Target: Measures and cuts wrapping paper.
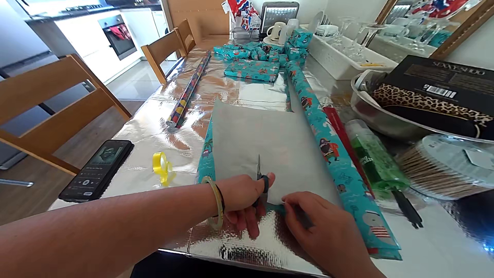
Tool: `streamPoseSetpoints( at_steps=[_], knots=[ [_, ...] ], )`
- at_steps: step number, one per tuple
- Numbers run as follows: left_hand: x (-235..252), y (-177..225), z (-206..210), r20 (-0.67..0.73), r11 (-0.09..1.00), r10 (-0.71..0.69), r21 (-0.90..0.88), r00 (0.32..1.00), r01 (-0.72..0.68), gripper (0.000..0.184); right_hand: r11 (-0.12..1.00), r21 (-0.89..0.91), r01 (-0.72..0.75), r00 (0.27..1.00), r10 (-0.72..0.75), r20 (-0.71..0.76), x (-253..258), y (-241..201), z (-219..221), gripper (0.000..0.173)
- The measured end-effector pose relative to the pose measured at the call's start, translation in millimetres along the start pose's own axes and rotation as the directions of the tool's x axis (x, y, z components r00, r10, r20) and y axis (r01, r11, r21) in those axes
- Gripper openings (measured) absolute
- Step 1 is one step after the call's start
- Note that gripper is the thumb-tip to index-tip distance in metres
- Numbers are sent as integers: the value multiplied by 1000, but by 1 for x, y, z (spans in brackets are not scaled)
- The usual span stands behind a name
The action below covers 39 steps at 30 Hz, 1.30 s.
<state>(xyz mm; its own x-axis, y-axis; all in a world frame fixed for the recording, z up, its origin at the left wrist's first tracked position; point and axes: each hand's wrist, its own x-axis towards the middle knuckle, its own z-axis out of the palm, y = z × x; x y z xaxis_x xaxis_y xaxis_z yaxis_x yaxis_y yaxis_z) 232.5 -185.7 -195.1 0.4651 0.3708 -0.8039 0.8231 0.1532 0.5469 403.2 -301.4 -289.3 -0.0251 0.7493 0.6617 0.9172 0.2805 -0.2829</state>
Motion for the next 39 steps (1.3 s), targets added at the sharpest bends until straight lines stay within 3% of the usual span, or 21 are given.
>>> streamPoseSetpoints(
  at_steps=[15, 23, 39],
  knots=[
    [2, -1, 2, -68, 999, -41, -3, 997, 41, 67, 1000, -19, 1, 1000, -1, 1, 0, 0, 0, 24],
    [3, 3, -7, -28, 998, 24, 61, 999, -23, 82, 1000, -18, 1, 1000, -1, -4, 0, -1, -1, 22],
    [11, 14, -11, -91, 998, 0, 59, 996, 5, 78, 1000, -12, 5, 1000, -5, 2, 0, 0, 0, 21]
  ],
)
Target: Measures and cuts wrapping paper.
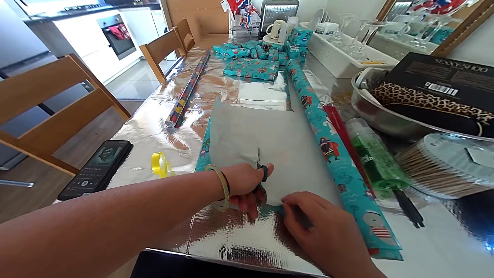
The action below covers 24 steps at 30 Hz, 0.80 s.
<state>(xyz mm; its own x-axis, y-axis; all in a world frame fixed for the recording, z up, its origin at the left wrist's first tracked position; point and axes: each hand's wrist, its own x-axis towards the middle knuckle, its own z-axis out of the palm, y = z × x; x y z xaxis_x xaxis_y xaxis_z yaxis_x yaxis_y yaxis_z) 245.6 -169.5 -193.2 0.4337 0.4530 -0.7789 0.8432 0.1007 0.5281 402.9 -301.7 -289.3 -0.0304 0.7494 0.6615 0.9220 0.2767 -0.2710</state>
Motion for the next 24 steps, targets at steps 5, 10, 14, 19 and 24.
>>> streamPoseSetpoints(
  at_steps=[5, 10, 14, 19, 24],
  knots=[
    [4, -4, -1, -10, 1000, 25, 16, 1000, -25, 76, 1000, -7, 4, 1000, -4, -3, 0, 0, 0, 22],
    [7, -5, -5, -48, 999, 20, 37, 999, -18, 69, 1000, -5, 3, 1000, -3, -4, 0, 1, 1, 22],
    [2, -3, -8, -35, 998, 19, 56, 999, -17, 75, 1000, -6, -5, 1000, 5, -3, 0, 0, 0, 22],
    [-1, 11, -12, -31, 997, -14, 70, 999, 16, 79, 1000, -3, -9, 1000, 9, 0, 1, -1, -1, 21],
    [6, 15, -14, -46, 997, -18, 74, 999, 21, 79, 1000, -1, -15, 1000, 15, -3, 0, -1, 0, 21]
  ],
)
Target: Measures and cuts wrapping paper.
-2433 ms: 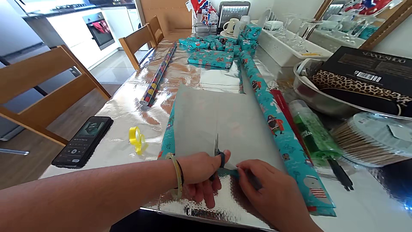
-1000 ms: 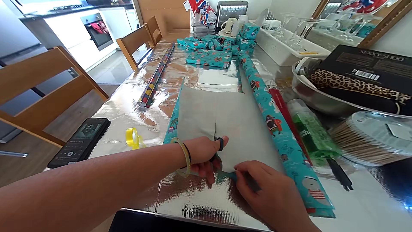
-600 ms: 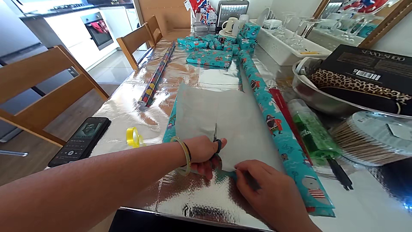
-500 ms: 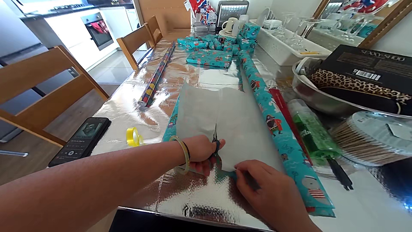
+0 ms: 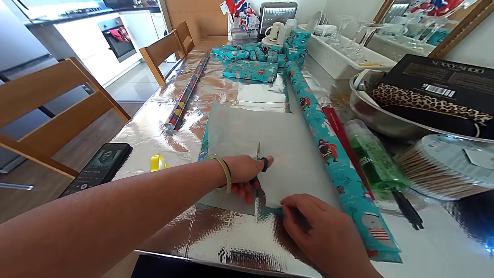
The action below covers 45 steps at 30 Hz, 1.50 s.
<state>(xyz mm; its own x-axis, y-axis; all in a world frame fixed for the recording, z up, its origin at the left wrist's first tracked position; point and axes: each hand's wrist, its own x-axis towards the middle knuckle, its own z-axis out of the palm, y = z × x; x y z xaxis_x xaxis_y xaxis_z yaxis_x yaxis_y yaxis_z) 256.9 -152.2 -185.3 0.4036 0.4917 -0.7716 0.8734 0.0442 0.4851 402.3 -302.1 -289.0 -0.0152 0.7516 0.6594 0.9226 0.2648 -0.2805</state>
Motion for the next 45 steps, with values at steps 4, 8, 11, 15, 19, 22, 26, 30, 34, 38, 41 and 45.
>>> streamPoseSetpoints(
  at_steps=[4, 8, 11, 15, 19, 22, 26, 30, 34, 38, 41, 45],
  knots=[
    [2, 0, 0, -12, 1000, 4, -15, 1000, -5, 79, 1000, 1, 6, 1000, -6, -4, 0, 0, 0, 21],
    [4, 0, 0, -27, 1000, 5, 3, 1000, -5, 80, 1000, 0, 4, 1000, -4, 1, 0, 0, 0, 21],
    [4, 0, 0, -38, 1000, 5, 18, 999, -5, 77, 1000, 0, 1, 1000, -1, -4, 0, 0, 0, 22],
    [6, -2, 0, -56, 1000, 6, 9, 998, -6, 72, 1000, 1, 3, 1000, -3, 1, 0, 1, 0, 22],
    [8, -4, -1, -55, 999, 20, 28, 998, -18, 70, 1000, 5, -5, 1000, 5, 1, 0, 1, 0, 22],
    [9, -3, -4, -24, 1000, 17, 22, 1000, -16, 71, 1000, 2, -11, 1000, 11, 2, 0, 1, 0, 22],
    [6, 3, -7, 5, 1000, 10, -14, 1000, -10, 79, 1000, 2, -13, 1000, 13, 3, -1, 0, 0, 22],
    [11, 8, -10, -12, 1000, -6, -22, 1000, 6, 79, 1000, -1, -9, 1000, 9, 3, 0, 0, 0, 21],
    [16, 12, -13, -38, 1000, -2, -5, 999, 2, 79, 1000, -2, -15, 1000, 15, 5, 0, 0, -1, 20],
    [17, 14, -17, -52, 999, 6, 32, 999, -4, 78, 1000, -1, -14, 1000, 14, 11, 0, 0, -1, 20],
    [18, 14, -16, -52, 1000, 0, 31, 999, 2, 76, 1000, 2, -14, 1000, 14, 8, 0, 0, -1, 19],
    [18, 13, -16, -62, 999, -1, 42, 998, 3, 74, 1000, 6, -9, 1000, 9, 2, 0, 0, 0, 19]
  ],
)
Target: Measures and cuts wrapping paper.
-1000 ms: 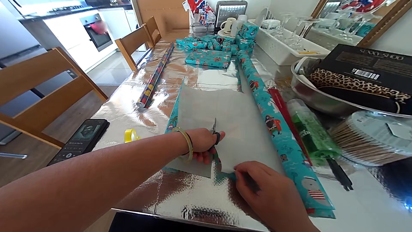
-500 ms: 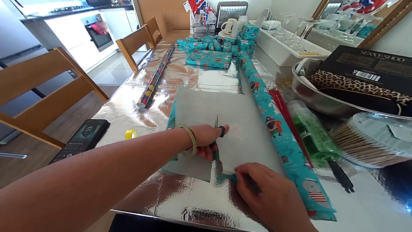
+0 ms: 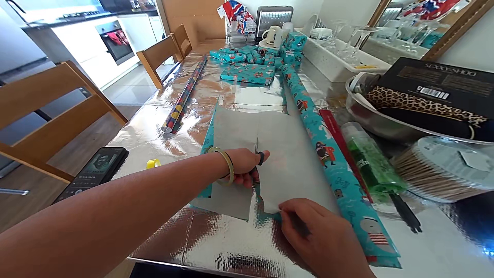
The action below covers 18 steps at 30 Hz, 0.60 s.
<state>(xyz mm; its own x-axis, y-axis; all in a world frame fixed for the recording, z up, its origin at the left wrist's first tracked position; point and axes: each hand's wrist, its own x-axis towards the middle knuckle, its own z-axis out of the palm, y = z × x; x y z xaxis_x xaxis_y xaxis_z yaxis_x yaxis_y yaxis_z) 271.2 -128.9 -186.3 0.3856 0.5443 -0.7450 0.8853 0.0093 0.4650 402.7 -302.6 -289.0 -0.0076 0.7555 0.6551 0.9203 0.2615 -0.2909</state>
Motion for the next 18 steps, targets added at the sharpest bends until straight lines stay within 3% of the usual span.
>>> streamPoseSetpoints(
  at_steps=[18],
  knots=[
    [12, 3, -14, 1, 996, 23, -85, 1000, -23, 75, 1000, -6, -4, 1000, 4, 14, 0, 0, -1, 18]
  ],
)
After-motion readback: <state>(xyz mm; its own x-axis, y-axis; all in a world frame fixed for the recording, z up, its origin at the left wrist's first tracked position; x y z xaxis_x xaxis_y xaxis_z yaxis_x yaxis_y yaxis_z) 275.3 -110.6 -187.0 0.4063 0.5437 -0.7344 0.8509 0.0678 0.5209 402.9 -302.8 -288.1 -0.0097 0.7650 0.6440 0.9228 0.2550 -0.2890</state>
